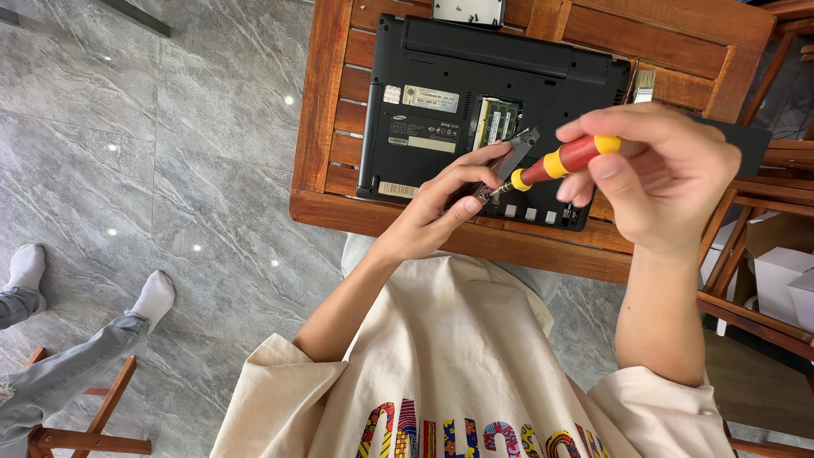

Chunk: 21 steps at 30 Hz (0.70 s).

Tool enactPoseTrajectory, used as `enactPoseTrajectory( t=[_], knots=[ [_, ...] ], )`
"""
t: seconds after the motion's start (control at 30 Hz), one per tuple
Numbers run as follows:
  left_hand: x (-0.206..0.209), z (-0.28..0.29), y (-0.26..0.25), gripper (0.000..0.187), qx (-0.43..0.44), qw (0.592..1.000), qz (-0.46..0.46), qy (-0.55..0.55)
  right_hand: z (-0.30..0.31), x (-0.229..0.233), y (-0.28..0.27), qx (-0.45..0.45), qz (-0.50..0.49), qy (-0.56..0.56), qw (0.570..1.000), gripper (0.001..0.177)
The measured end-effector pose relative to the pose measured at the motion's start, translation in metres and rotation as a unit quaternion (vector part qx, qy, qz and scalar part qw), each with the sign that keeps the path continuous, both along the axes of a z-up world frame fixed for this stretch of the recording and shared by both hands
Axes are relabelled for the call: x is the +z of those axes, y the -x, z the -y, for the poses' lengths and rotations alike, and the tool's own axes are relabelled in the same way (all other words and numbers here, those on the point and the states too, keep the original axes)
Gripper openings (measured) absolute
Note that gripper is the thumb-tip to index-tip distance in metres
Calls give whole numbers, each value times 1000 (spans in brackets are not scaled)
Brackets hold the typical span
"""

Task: The person uses a screwdriver to remove screws from a small internal component of a laptop. They hold the component by hand and unscrew several screws from its side, placing the component down on the table when finished.

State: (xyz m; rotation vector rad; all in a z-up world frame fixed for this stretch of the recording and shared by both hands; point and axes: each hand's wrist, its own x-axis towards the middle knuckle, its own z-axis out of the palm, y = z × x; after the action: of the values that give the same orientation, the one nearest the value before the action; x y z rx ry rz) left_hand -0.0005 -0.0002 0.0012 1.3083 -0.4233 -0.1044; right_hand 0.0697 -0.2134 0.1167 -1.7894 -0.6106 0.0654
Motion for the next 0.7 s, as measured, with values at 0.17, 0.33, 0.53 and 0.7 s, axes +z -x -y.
enactPoseTrajectory(
  t=[0.17, 0.33, 0.53, 0.7],
  knots=[
    [-1, 0, -1, 27, -3, 999, -7, 41, -8, -12, -9, 8, 14, -79, 997, 31],
    [1, -3, -2, 25, -16, 999, -22, 32, -14, -24, -12, 15, -65, -119, 991, 34],
    [5, -3, -4, 24, -30, 996, -42, 68, -7, -27, -16, 38, -133, -139, 981, 72],
    [5, -3, -5, 24, -32, 996, -48, 62, -20, -13, -15, -4, -111, -129, 985, 50]
  ],
)
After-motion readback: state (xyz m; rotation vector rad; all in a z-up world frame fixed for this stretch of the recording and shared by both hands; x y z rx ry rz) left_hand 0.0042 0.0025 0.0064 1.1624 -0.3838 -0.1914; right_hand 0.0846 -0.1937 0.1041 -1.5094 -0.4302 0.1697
